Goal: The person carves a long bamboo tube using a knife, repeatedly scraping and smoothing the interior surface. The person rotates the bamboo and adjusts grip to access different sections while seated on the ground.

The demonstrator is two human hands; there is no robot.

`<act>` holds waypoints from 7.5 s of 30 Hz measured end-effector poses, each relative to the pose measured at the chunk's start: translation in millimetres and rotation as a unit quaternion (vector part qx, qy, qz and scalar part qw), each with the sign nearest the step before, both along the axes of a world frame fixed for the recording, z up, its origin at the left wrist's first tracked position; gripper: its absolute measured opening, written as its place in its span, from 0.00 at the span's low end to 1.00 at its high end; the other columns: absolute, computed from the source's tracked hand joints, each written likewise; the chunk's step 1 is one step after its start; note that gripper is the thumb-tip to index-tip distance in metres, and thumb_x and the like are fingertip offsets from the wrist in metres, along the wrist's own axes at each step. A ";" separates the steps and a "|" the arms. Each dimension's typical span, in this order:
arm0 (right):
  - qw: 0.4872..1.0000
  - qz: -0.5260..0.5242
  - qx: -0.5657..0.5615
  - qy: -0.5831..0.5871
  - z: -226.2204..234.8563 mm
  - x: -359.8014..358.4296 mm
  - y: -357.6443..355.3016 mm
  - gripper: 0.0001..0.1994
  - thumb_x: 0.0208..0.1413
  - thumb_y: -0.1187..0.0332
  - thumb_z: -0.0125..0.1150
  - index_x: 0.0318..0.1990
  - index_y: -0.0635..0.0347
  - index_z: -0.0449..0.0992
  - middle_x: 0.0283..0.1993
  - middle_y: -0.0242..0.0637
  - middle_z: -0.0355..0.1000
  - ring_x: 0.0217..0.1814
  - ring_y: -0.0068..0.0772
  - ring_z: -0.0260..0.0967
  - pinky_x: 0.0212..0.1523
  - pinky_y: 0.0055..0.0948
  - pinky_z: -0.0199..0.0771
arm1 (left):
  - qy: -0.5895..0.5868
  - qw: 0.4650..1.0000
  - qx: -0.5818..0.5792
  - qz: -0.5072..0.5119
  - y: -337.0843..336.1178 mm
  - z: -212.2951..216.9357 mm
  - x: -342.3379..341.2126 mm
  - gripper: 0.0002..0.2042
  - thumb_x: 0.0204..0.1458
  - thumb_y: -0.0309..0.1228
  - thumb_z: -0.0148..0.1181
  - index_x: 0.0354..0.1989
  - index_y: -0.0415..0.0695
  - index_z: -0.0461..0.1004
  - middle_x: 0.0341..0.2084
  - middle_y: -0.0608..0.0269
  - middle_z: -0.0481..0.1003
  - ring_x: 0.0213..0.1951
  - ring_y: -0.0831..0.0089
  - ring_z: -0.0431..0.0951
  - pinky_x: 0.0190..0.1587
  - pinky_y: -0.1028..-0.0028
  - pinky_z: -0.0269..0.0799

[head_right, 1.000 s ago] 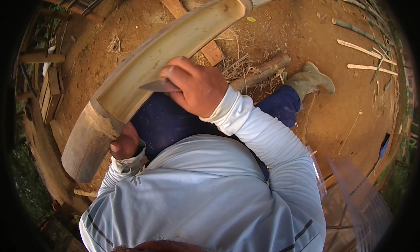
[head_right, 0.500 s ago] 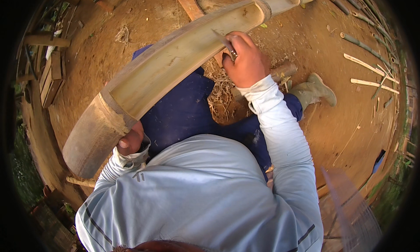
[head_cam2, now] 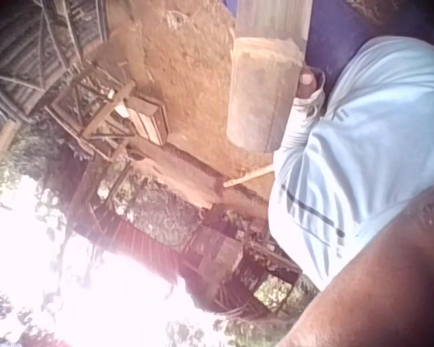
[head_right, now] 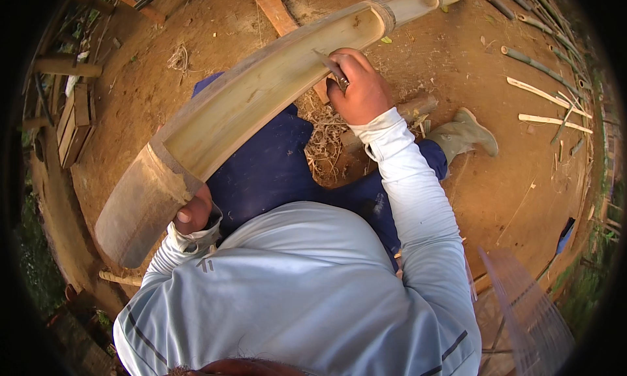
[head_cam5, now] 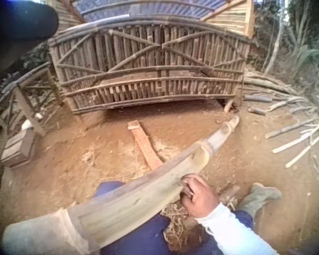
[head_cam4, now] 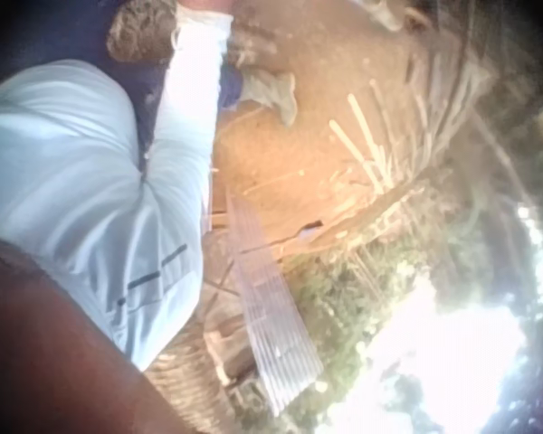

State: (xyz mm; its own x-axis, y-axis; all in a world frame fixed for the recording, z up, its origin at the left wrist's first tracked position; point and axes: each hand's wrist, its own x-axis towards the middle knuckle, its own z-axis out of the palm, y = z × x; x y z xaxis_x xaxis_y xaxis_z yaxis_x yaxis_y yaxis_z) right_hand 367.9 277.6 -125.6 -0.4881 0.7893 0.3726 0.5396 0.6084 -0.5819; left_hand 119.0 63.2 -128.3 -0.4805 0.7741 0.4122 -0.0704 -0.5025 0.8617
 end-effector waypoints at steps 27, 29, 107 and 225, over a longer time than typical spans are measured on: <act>0.986 0.008 0.164 0.005 34.4 -20.4 18.9 0.20 0.42 0.56 0.76 0.37 0.52 0.72 0.38 0.33 0.71 0.33 0.41 0.77 0.32 0.38 0.78 | -0.100 0.940 0.196 0.260 -23.6 82.8 -58.7 0.42 0.52 0.59 0.61 0.67 0.39 0.59 0.62 0.51 0.67 0.64 0.55 0.66 0.68 0.52 0.60; 0.982 0.030 0.185 0.031 53.6 -31.6 -5.4 0.19 0.41 0.57 0.77 0.36 0.51 0.72 0.37 0.32 0.71 0.31 0.40 0.76 0.32 0.39 0.78 | -0.116 0.954 0.208 0.184 -48.1 109.0 -91.9 0.46 0.49 0.61 0.62 0.67 0.36 0.58 0.62 0.47 0.66 0.65 0.53 0.65 0.68 0.51 0.59; 0.615 -0.109 -0.480 0.616 21.7 -14.8 -72.1 0.31 0.54 0.37 0.62 0.45 0.61 0.73 0.31 0.36 0.69 0.17 0.21 0.59 0.18 0.26 0.65 | 0.102 0.895 0.414 -0.134 -4.0 171.2 -52.3 0.50 0.47 0.72 0.47 0.63 0.33 0.59 0.56 0.35 0.68 0.60 0.38 0.67 0.64 0.32 0.55; 0.823 0.114 -0.492 0.259 141.8 -3.0 -152.8 0.13 0.72 0.62 0.42 0.41 0.64 0.66 0.26 0.37 0.71 0.24 0.23 0.72 0.26 0.23 0.74 | -0.016 0.931 0.308 -0.194 16.0 106.8 -10.7 0.54 0.40 0.70 0.63 0.68 0.41 0.56 0.61 0.42 0.62 0.64 0.44 0.62 0.68 0.45 0.56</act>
